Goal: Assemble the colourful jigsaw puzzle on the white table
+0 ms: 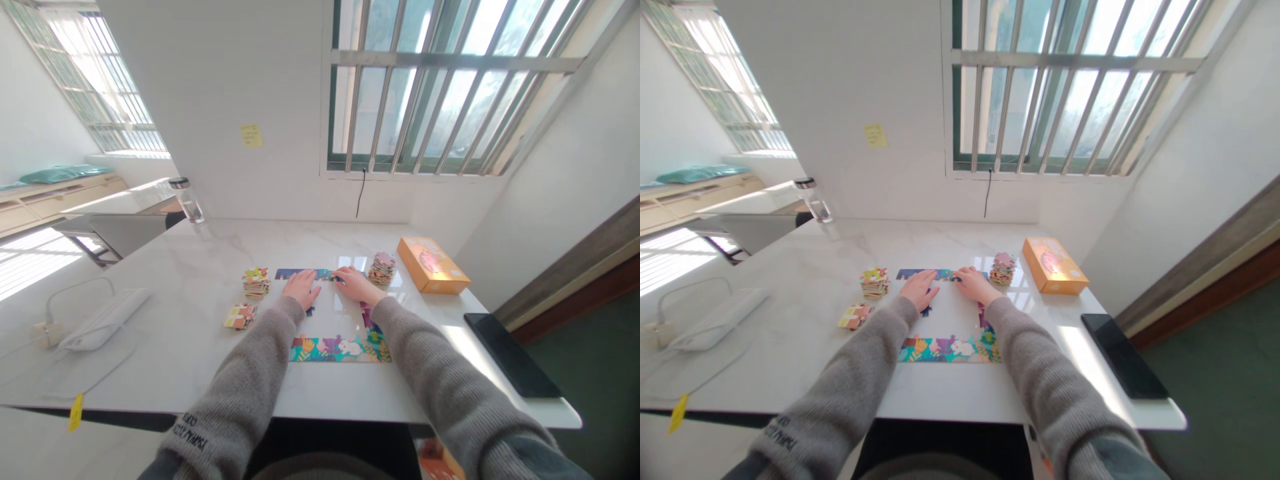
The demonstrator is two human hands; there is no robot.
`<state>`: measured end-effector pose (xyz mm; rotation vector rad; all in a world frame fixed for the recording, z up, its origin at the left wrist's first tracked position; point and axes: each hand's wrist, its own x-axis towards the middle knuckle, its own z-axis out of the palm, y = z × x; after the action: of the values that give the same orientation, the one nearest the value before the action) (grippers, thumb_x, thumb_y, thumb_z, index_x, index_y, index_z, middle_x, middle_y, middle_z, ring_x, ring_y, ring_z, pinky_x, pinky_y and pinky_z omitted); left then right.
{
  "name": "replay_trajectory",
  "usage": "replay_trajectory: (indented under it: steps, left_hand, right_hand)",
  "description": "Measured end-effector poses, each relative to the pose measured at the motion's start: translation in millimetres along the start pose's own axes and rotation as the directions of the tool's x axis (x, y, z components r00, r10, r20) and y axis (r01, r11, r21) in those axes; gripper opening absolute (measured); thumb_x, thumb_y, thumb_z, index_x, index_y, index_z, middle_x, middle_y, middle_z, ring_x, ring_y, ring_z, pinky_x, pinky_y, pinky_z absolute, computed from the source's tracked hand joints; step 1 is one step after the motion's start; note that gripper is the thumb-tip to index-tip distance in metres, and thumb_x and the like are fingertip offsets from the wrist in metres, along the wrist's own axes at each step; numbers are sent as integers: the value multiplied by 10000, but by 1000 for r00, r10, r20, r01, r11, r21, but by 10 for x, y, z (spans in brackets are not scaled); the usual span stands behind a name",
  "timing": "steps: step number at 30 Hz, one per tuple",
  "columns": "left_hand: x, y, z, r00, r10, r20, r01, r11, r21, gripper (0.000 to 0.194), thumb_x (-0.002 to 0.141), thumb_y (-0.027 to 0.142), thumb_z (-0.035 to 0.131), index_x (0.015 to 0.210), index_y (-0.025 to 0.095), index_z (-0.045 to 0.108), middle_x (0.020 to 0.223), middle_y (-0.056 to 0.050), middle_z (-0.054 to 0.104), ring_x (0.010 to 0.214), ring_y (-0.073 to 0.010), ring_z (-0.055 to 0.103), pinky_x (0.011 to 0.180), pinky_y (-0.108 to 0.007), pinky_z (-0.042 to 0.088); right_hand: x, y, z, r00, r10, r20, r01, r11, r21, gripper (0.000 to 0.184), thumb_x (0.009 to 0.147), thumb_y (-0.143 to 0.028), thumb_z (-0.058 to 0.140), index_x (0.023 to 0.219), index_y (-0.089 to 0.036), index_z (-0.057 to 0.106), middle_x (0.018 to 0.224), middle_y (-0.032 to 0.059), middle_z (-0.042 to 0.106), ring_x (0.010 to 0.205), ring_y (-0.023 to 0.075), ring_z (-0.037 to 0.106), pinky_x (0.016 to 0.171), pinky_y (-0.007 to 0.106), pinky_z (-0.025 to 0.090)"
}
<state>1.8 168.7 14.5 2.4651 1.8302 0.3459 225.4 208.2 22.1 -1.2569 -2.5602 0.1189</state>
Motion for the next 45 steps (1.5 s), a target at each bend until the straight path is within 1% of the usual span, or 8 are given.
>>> replay_trajectory:
  steps: [3, 7, 13, 23, 31, 40, 42, 45]
  left_hand:
    - [110, 50, 24, 997, 35, 63, -36, 999, 19, 561, 997, 419, 375, 1518, 212, 377, 1610, -64, 370, 1484, -220, 328, 1244, -443, 232]
    - [185, 49, 108, 983, 11, 185, -20, 999, 47, 612, 1000, 492, 326, 1559, 248, 298, 1658, -35, 255, 1531, -229, 219, 1249, -520, 168]
    - [156, 40, 96, 970, 5, 244, -24, 997, 73, 692, 978, 562, 299, 1586, 236, 235, 1679, -32, 169, 1550, -245, 150, 1248, -552, 127]
    - [132, 28, 152, 975, 10, 224, -28, 997, 78, 721, 963, 610, 288, 1587, 252, 232, 1679, -28, 165, 1551, -240, 142, 1248, -551, 104]
    - [119, 64, 128, 974, -6, 226, -12, 997, 79, 716, 967, 602, 285, 1591, 255, 230, 1678, -23, 176, 1551, -251, 141, 1246, -558, 103]
    - [143, 86, 145, 985, -19, 170, 8, 998, 62, 651, 989, 585, 254, 1567, 287, 294, 1663, -21, 244, 1534, -239, 206, 1243, -539, 147]
    - [135, 67, 128, 990, -42, 133, 35, 998, 52, 603, 1001, 563, 249, 1549, 321, 327, 1649, -16, 287, 1520, -232, 246, 1240, -538, 156]
    - [107, 6, 83, 986, -148, 72, 143, 987, 68, 574, 1009, 560, 235, 1527, 351, 364, 1641, -42, 306, 1512, -277, 255, 1213, -625, 135]
  right_hand:
    - [-44, -12, 24, 1000, -2, -6, 2, 1000, -6, 367, 957, -191, 544, 1312, -184, 636, 1290, 118, 630, 1176, 246, 539, 1053, 371, 411]
    - [-63, -22, 74, 1000, -18, -21, 18, 1000, -16, 375, 961, -183, 532, 1321, -186, 634, 1286, 112, 633, 1172, 237, 540, 1074, 371, 396]
    - [-76, -25, 91, 1000, -26, -16, 26, 1000, -12, 395, 958, -166, 529, 1343, -162, 617, 1307, 123, 631, 1193, 236, 534, 1089, 361, 379]
    - [-43, -113, -6, 998, 26, 63, -21, 997, -74, 402, 972, -222, 521, 1366, -186, 595, 1270, 114, 623, 1172, 248, 528, 1046, 352, 394]
    - [-6, -287, -90, 991, 90, 103, -68, 978, -199, 436, 1004, -382, 452, 1418, -261, 514, 1277, 135, 576, 1189, 310, 499, 972, 446, 425]
    - [30, -393, -108, 992, 64, 106, -33, 961, -274, 416, 1011, -390, 428, 1374, -211, 524, 1301, 173, 556, 1213, 325, 477, 961, 469, 443]
    - [27, -407, -111, 992, 60, 109, -29, 964, -264, 415, 1014, -392, 425, 1366, -199, 529, 1303, 182, 556, 1214, 329, 480, 964, 470, 443]
    - [21, -419, -102, 992, 61, 106, -33, 967, -251, 418, 1016, -390, 424, 1368, -188, 525, 1306, 190, 559, 1220, 331, 483, 974, 470, 439]
